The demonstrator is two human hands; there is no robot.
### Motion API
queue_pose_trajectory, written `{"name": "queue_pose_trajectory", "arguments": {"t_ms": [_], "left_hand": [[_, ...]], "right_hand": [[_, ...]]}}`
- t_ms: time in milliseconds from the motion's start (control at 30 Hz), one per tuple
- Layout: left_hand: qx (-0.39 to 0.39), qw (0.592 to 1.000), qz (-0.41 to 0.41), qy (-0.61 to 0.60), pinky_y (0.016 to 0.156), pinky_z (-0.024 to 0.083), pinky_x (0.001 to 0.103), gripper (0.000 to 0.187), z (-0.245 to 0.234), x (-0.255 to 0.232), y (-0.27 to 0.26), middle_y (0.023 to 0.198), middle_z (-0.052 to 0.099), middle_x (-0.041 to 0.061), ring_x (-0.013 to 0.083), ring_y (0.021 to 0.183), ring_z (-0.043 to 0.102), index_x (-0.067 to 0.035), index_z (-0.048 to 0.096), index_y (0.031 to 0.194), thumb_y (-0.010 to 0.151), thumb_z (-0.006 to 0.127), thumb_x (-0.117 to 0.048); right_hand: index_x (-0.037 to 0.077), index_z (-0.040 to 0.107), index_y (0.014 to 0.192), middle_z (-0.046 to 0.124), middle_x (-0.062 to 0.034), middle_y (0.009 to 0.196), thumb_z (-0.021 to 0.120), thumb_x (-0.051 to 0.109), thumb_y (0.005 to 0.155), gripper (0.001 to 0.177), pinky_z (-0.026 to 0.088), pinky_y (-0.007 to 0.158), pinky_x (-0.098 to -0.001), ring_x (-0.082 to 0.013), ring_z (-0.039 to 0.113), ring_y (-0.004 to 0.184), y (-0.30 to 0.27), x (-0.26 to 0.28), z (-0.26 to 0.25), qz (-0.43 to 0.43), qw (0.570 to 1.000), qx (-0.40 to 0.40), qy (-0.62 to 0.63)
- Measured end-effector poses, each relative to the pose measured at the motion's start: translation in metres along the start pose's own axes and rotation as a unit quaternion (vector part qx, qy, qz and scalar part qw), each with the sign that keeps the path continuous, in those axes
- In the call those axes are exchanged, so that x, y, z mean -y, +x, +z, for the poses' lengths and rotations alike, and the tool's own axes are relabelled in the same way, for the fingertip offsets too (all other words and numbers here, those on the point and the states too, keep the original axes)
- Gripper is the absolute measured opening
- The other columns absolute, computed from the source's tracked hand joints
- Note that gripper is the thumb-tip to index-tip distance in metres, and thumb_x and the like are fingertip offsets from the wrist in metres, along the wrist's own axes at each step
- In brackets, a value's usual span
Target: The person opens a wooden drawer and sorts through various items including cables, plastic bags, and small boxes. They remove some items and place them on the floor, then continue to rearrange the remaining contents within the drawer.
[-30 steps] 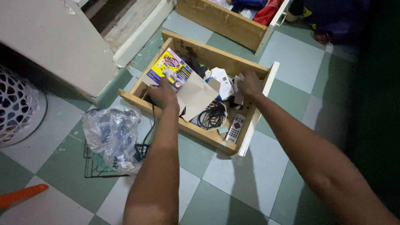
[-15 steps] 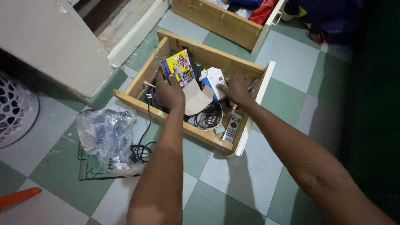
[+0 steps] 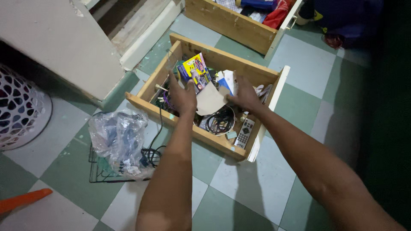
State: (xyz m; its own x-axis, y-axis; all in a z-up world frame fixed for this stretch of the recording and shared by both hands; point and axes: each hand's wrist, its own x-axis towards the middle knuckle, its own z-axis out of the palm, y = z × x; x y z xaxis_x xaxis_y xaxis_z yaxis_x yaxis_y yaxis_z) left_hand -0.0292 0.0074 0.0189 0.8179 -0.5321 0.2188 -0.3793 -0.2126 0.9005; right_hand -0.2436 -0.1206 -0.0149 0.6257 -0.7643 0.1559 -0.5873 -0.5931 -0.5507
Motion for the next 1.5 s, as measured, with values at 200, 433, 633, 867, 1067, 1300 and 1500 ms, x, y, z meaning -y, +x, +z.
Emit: {"name": "queue_pose_trajectory", "arguments": {"t_ms": [200,433,633,867,1067,1300,1500], "left_hand": [[-0.003,0.999,-0.031,-0.025,0.113,0.043,0.041,0.078,0.0,-0.013,-0.002,0.146,0.058,0.024,0.0377,0.132,0.06,-0.001,0.042,0.154,0.083,0.07,-0.016],[0.018,0.995,-0.029,-0.093,0.114,0.037,0.043,0.061,-0.005,-0.024,0.0,0.15,0.05,0.026,0.0386,0.139,0.049,0.0,0.045,0.15,0.1,0.063,-0.029],[-0.002,0.973,-0.094,-0.209,0.112,0.04,0.042,0.059,-0.005,-0.019,0.005,0.15,0.052,0.023,0.037,0.135,0.054,-0.003,0.045,0.151,0.094,0.048,-0.018],[-0.033,0.982,-0.131,-0.131,0.103,0.049,0.042,0.054,0.0,-0.005,0.007,0.134,0.065,0.022,0.0363,0.121,0.067,-0.005,0.054,0.141,0.088,0.048,-0.004],[-0.084,0.991,-0.053,-0.092,0.099,0.053,0.041,0.044,0.007,-0.003,0.005,0.125,0.072,0.019,0.034,0.115,0.071,-0.005,0.065,0.129,0.086,0.059,0.002],[-0.106,0.992,-0.031,-0.063,0.093,0.053,0.041,0.038,0.009,-0.003,0.007,0.117,0.074,0.018,0.0351,0.109,0.071,-0.006,0.068,0.122,0.085,0.066,0.0],[-0.09,0.993,-0.054,-0.054,0.089,0.054,0.041,0.029,0.006,0.0,0.005,0.109,0.074,0.017,0.0351,0.101,0.072,-0.004,0.068,0.113,0.084,0.067,-0.001]], "right_hand": [[-0.003,0.036,0.155,0.052,-0.0263,0.146,0.074,0.033,0.085,0.087,0.041,0.113,-0.0436,-0.0369,0.054,0.135,0.004,-0.018,0.002,0.095,0.979,-0.074,0.162],[-0.002,0.044,0.153,0.051,-0.0222,0.154,0.072,0.037,0.092,0.077,0.038,0.116,-0.0389,-0.0306,0.049,0.142,0.007,-0.012,-0.013,0.157,0.942,-0.052,0.292],[0.004,0.042,0.152,0.052,-0.021,0.149,0.071,0.033,0.087,0.077,0.043,0.111,-0.0432,-0.0304,0.052,0.136,-0.005,0.039,-0.034,0.154,0.926,0.041,0.342],[0.005,0.048,0.148,0.06,-0.0171,0.139,0.075,0.023,0.087,0.068,0.05,0.104,-0.0381,-0.0278,0.059,0.127,-0.004,0.004,-0.018,0.165,0.942,-0.074,0.283],[0.004,0.054,0.143,0.065,-0.0165,0.134,0.071,0.017,0.09,0.057,0.055,0.096,-0.0369,-0.0257,0.065,0.118,0.004,-0.054,0.007,0.26,0.918,-0.122,0.272],[0.002,0.052,0.146,0.067,-0.0179,0.132,0.071,0.02,0.09,0.062,0.054,0.096,-0.038,-0.0262,0.066,0.117,-0.002,-0.026,0.006,0.206,0.942,-0.015,0.263],[0.005,0.045,0.152,0.064,-0.0209,0.136,0.075,0.029,0.088,0.075,0.051,0.102,-0.0395,-0.0293,0.065,0.122,-0.004,0.017,-0.015,0.199,0.958,0.061,0.198]]}}
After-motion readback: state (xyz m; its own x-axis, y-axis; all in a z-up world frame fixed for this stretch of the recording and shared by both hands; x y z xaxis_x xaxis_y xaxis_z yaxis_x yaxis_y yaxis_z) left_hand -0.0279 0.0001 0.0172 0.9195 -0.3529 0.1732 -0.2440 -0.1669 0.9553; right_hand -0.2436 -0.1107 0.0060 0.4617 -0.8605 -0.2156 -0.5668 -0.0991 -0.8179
